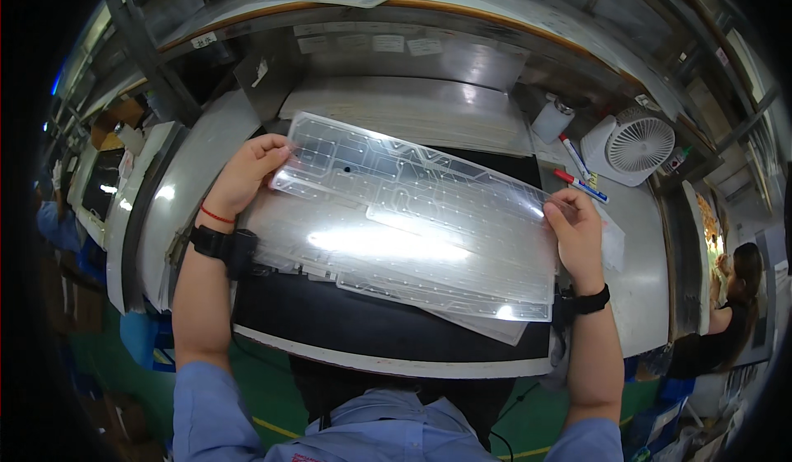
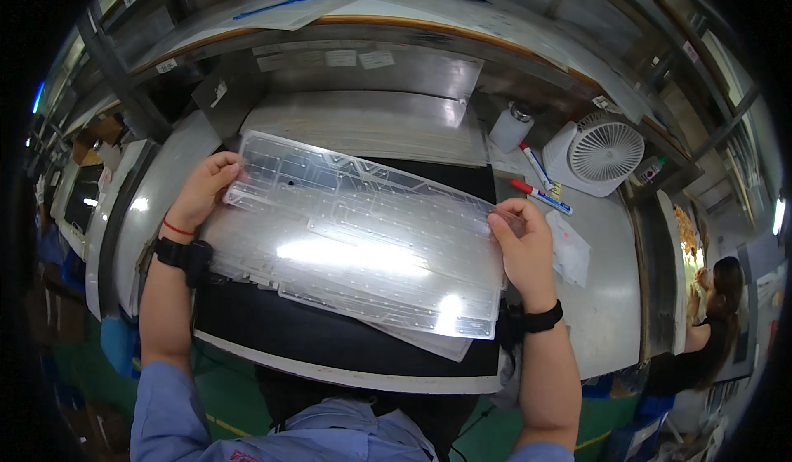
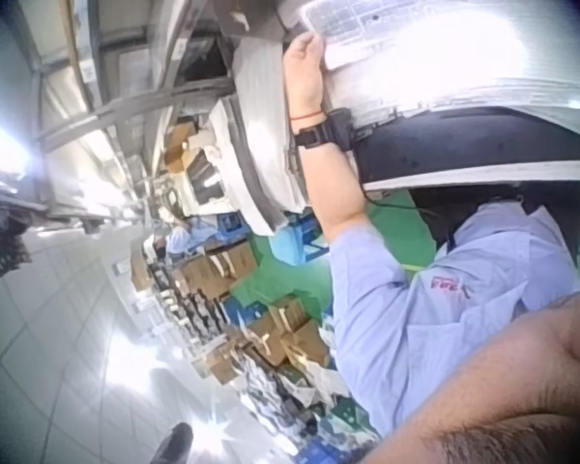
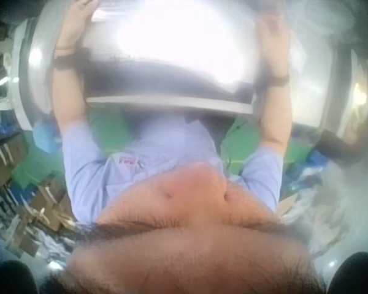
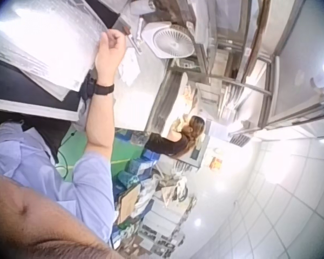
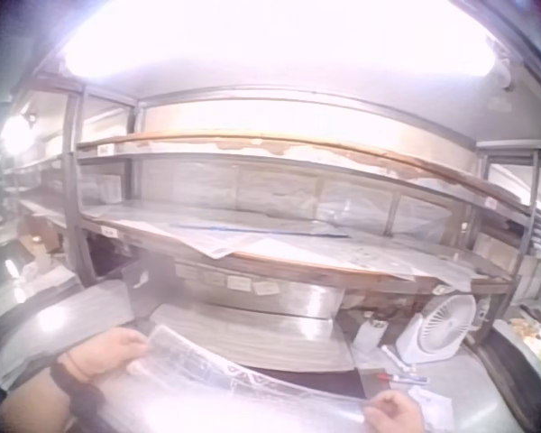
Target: Inspecting and aligning transparent plastic keyboard membrane sheets at a workstation.
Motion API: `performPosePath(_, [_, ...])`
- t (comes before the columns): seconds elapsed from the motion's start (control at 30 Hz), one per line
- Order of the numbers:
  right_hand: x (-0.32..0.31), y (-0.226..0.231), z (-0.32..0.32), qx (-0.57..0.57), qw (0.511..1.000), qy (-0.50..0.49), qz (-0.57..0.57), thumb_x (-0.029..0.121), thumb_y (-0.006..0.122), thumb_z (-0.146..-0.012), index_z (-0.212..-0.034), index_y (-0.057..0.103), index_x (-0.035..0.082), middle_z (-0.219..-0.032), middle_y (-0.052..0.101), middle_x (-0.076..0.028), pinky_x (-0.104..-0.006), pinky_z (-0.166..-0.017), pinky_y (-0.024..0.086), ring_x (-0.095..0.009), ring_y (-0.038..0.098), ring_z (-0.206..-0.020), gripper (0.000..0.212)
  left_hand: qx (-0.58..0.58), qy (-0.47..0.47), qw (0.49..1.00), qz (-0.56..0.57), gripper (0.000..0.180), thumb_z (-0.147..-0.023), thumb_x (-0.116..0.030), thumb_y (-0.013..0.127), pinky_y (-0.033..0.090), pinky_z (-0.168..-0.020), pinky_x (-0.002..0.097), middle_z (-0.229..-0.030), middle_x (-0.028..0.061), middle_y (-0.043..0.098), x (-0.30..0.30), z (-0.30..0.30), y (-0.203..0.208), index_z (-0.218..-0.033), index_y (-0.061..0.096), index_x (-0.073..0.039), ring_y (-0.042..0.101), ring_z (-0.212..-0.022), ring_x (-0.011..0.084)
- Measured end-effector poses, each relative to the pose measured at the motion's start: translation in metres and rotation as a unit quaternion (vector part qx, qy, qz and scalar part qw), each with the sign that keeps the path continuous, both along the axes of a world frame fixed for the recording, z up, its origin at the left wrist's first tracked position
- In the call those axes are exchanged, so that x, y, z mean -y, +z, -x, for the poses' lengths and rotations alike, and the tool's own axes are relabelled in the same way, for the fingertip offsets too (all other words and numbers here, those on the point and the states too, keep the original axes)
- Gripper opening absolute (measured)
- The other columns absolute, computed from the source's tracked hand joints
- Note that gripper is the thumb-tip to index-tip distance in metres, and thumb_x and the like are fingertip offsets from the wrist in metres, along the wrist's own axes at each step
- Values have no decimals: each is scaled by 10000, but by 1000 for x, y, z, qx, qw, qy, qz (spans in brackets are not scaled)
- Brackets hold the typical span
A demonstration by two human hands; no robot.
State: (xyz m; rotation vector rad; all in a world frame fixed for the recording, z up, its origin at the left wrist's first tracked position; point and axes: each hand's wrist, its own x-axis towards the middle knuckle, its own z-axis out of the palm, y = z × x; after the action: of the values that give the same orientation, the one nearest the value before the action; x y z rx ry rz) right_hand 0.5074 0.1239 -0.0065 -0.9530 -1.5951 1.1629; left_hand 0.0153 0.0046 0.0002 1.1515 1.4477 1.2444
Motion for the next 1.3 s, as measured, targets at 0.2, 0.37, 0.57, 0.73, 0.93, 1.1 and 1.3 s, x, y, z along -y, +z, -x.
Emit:
performPosePath(0.2, [-1,6,-1,-48,998,-22,22,103,628,-969,-1162,589,-9,-830,623,4,-197,-610,418,-50,551,-681,226,41,55,996,-52,176,-1026,-190,553,397,-553,151,-917,-13,664,-4,11,-5,-1122,614,-55,504,-650,2])
performPosePath(0.37, [-2,6,-3,-18,998,-29,49,156,633,-980,-1000,658,14,-723,592,39,-199,-565,395,-42,508,-592,145,41,67,996,-49,184,-1029,-199,549,402,-553,155,-921,-16,669,-5,13,-7,-1120,617,-54,518,-658,6])
performPosePath(0.57, [-2,7,-5,-26,998,-23,47,160,629,-984,-995,650,18,-712,567,51,-189,-546,360,-31,475,-584,143,84,109,989,-61,181,-1023,-193,551,395,-593,173,-848,-46,632,-8,7,-8,-1117,631,-60,512,-672,15])
performPosePath(0.73, [-2,8,-7,-29,999,-35,25,169,615,-994,-986,645,22,-688,545,50,-190,-517,331,-33,440,-550,150,65,87,991,-74,177,-1023,-196,552,357,-581,180,-772,-63,578,-6,12,-7,-1093,641,-61,474,-648,30])
performPosePath(0.93, [4,14,-8,-102,994,-19,24,174,571,-1015,-1022,625,22,-814,676,-41,-187,-548,400,-62,558,-606,161,117,57,986,-104,188,-1029,-217,550,410,-569,192,-818,-26,639,-2,22,-6,-1081,633,-57,529,-652,39])
performPosePath(1.1, [0,9,-13,-91,995,3,35,98,599,-981,-1087,598,16,-982,725,-103,-195,-617,463,-86,644,-756,134,122,109,984,-75,167,-1019,-185,565,480,-618,194,-944,22,710,-4,-2,9,-1086,628,-45,603,-701,54])
performPosePath(1.3, [5,17,-6,-63,997,2,36,5,643,-922,-1190,566,14,-972,704,-69,-192,-639,463,-71,635,-779,279,19,83,996,-36,143,-1013,-140,565,481,-634,184,-965,15,711,-5,6,-1,-1096,625,-41,596,-711,40])
